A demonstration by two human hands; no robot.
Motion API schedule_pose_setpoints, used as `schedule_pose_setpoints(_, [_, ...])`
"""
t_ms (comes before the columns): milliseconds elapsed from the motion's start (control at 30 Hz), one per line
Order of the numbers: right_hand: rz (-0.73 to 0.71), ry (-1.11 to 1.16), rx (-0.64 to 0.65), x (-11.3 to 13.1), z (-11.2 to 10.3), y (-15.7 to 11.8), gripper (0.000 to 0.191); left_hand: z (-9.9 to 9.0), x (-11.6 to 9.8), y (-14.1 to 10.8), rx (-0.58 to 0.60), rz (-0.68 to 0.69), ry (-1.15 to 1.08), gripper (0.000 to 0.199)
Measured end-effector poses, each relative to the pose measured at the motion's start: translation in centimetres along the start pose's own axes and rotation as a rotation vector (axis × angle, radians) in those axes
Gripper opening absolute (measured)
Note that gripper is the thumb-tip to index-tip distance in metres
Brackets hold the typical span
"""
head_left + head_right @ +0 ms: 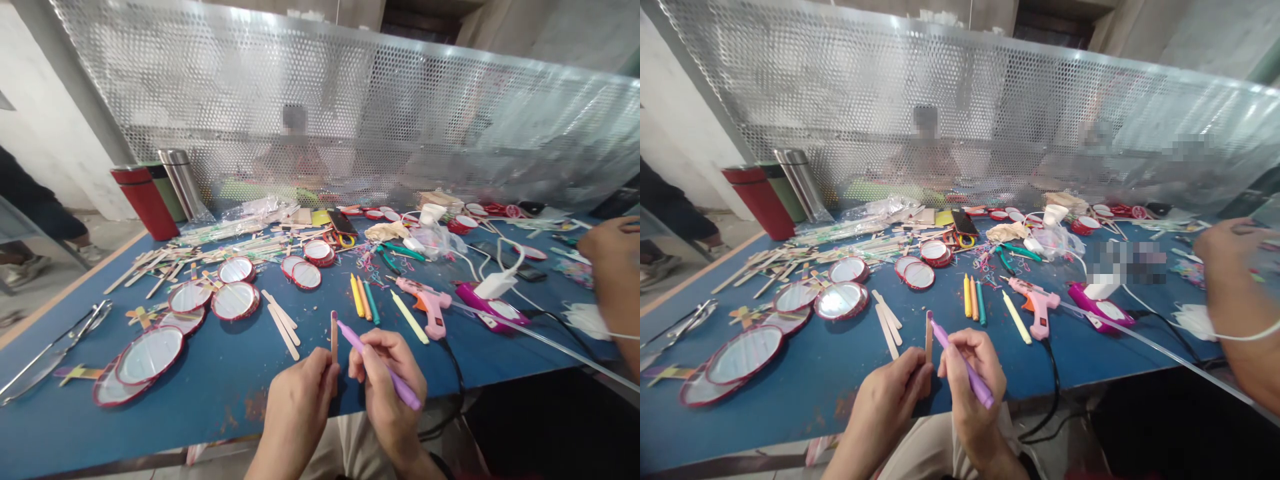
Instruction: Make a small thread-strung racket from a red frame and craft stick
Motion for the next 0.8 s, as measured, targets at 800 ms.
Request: schedule_pose_setpoints(800, [0.001,-0.015,0.012,0.13,0.11,0.0,0.007,0.01,0.07,0.06,-0.042,0.032,0.022,0.023])
Point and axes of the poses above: each hand's wrist, its own y-axis towards the middle knuckle, its own z-axis out of the palm, x = y × z, the point moved 3 cm from there along y, towards the middle knuckle, and after that the axes turned 15 degrees about z, right-handed, at the moved point
